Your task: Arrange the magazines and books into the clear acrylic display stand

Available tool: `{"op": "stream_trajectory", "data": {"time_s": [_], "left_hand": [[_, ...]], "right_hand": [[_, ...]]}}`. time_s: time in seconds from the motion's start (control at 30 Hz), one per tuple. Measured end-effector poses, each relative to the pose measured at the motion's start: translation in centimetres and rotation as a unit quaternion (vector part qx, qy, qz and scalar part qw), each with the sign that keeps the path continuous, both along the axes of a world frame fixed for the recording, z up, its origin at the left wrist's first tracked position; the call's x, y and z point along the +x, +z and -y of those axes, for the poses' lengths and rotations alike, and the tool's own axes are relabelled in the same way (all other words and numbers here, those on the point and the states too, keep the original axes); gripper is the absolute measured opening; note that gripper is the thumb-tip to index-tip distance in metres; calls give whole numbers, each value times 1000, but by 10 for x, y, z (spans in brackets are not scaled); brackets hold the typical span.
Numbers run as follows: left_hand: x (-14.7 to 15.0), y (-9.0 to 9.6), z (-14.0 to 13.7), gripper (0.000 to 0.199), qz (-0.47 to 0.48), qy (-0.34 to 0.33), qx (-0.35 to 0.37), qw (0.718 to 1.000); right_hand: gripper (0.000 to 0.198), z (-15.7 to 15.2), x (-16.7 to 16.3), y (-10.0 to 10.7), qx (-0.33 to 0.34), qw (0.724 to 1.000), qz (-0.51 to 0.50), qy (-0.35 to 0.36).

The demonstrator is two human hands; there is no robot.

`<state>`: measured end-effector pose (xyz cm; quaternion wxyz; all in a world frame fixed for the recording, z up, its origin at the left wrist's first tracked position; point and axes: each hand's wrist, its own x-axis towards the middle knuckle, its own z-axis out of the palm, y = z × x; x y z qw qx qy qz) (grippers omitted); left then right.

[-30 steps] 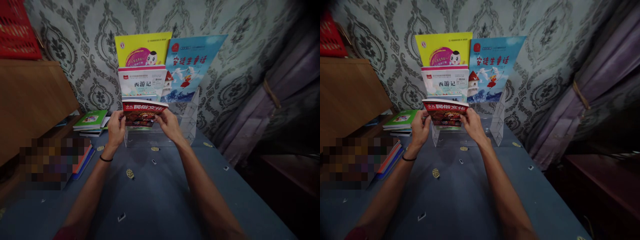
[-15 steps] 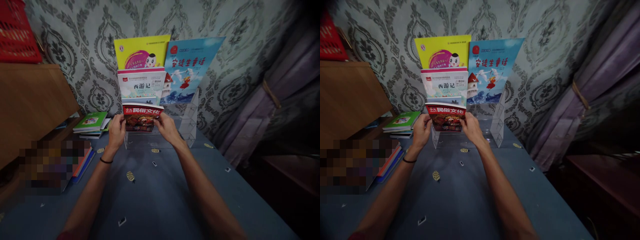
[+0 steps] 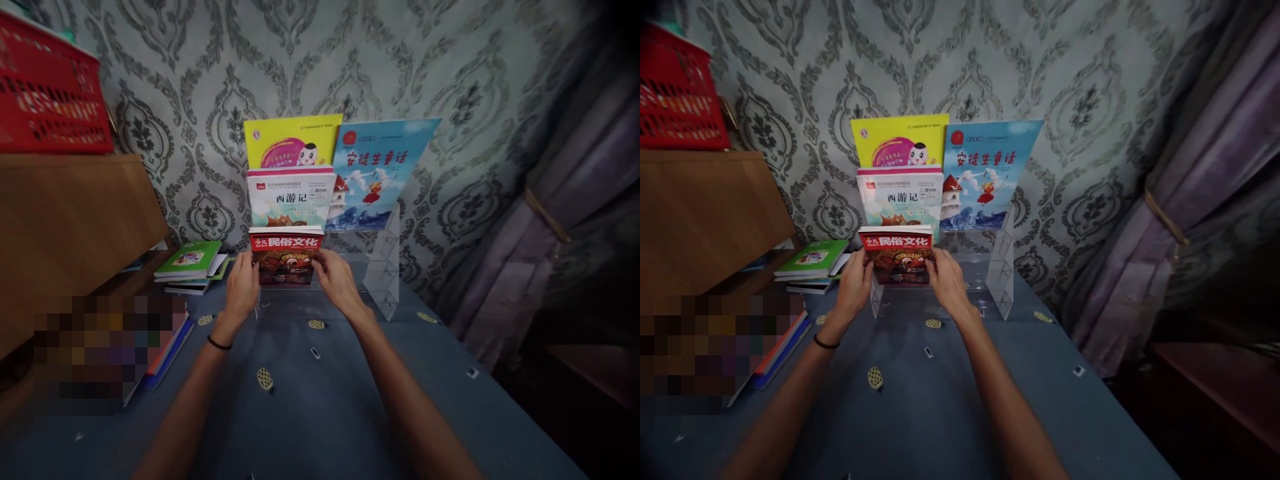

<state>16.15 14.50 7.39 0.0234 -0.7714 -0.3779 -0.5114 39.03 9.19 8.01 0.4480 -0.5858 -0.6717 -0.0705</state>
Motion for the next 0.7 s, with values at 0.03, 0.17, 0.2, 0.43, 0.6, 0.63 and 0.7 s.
{"op": "stream_trajectory", "data": {"time_s": [0.03,0.17,0.2,0.43,0.6,0.63,0.7], "left_hand": [[0,1,1,26,-8,7,-4,1000],[1,2,2,20,-36,27,-14,999],[1,2,2,18,-42,35,-16,998],[6,-2,1,13,-72,102,-2,992],[10,3,0,14,-102,135,-4,986],[11,4,0,14,-108,140,-6,984],[12,5,-1,14,-115,147,-11,982]], "right_hand": [[24,0,0,0,-5,1000,10,-3],[22,2,-1,3,-29,999,17,3],[22,2,-1,4,-34,999,14,4],[23,2,-2,4,-49,999,10,3],[28,-2,-5,5,-60,998,13,-33],[29,-3,-6,6,-67,997,15,-42],[30,-4,-7,8,-86,994,17,-65]]}}
